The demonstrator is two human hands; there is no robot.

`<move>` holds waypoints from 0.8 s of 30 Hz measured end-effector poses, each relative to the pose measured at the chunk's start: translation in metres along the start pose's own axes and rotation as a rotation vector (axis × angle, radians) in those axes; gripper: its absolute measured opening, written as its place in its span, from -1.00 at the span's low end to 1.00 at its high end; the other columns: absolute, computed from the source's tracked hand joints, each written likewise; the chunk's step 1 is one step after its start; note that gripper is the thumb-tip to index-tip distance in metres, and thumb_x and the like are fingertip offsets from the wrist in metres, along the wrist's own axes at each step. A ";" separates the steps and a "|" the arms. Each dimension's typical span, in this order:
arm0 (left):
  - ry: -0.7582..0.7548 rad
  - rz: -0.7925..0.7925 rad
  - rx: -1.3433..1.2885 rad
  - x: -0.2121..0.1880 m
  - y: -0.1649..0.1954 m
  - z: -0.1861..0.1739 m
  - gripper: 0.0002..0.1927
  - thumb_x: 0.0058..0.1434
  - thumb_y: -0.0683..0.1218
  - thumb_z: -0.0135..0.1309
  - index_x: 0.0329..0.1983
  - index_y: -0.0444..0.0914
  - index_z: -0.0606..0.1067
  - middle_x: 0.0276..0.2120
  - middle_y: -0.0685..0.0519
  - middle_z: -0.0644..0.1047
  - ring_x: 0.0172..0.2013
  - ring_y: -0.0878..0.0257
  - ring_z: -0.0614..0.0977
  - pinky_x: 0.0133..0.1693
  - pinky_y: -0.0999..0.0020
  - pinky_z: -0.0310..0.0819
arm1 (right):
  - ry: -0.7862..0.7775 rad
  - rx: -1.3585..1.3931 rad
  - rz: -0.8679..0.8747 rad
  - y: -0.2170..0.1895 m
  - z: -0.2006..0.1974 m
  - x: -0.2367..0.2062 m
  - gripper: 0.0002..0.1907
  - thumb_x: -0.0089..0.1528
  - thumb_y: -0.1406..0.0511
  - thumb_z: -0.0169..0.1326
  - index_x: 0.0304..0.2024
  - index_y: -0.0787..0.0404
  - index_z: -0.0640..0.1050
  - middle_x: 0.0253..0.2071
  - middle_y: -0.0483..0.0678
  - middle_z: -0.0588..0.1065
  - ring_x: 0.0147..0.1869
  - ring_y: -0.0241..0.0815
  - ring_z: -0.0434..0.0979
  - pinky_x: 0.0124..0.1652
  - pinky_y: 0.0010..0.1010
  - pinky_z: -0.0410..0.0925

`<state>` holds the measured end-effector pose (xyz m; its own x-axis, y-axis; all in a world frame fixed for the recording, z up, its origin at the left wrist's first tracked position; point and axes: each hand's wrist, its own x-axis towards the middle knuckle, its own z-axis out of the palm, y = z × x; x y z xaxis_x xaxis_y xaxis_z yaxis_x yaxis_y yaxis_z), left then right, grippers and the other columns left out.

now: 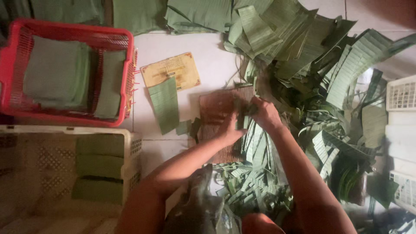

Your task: The person sits on the floor trimming banana leaf pieces with a knife on a small wooden board, cutting off ragged edges. They stack the trimmed rectangular leaf pieces, set aside the trimmings, and place finished stacks into plastic baskets.

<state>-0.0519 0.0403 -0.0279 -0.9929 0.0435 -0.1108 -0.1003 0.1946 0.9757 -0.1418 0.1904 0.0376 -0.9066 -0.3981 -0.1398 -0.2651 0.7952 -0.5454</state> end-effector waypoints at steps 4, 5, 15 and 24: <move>-0.105 -0.081 0.087 -0.011 0.044 -0.002 -0.16 0.12 0.02 0.34 0.39 -0.34 0.26 0.20 -0.26 0.50 0.18 -0.05 0.57 0.19 0.19 0.45 | -0.058 -0.003 -0.015 -0.033 -0.040 -0.035 -0.74 0.21 0.20 0.27 -0.09 0.09 0.56 -0.18 0.09 0.61 -0.12 0.16 0.65 -0.15 -0.11 0.47; -0.141 -0.123 0.065 -0.014 0.057 -0.001 -0.26 0.17 0.04 0.29 0.38 -0.29 0.34 0.15 -0.23 0.58 0.15 -0.02 0.63 0.17 0.22 0.49 | -0.070 0.001 -0.035 -0.044 -0.057 -0.045 -0.70 0.20 0.19 0.30 -0.08 0.11 0.56 -0.17 0.07 0.61 -0.12 0.14 0.66 -0.14 -0.13 0.48; -0.140 0.176 -0.161 0.017 0.190 -0.020 -0.19 0.36 -0.07 0.30 0.48 -0.35 0.08 0.34 -0.21 0.35 0.29 0.05 0.39 0.25 0.17 0.26 | -0.125 0.194 -0.123 -0.112 -0.290 -0.129 -0.19 0.19 0.28 0.21 0.43 0.13 0.16 0.25 0.15 0.44 0.06 -0.02 0.65 -0.10 -0.21 0.55; -0.597 -0.341 -0.749 -0.004 0.342 0.007 -0.06 0.32 0.55 -0.28 0.17 -0.36 0.52 -0.38 -0.14 0.57 -0.47 0.15 0.58 -0.38 0.28 0.47 | 0.155 0.002 -0.370 -0.089 -0.349 -0.219 -0.77 0.25 0.29 0.12 -0.08 0.23 0.65 -0.22 0.11 0.63 -0.17 0.10 0.66 -0.18 -0.18 0.48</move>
<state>-0.0812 0.1134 0.3045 -0.7304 0.6226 -0.2810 -0.5898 -0.3673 0.7192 -0.0347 0.3667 0.4054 -0.7890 -0.5835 0.1921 -0.5822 0.6103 -0.5372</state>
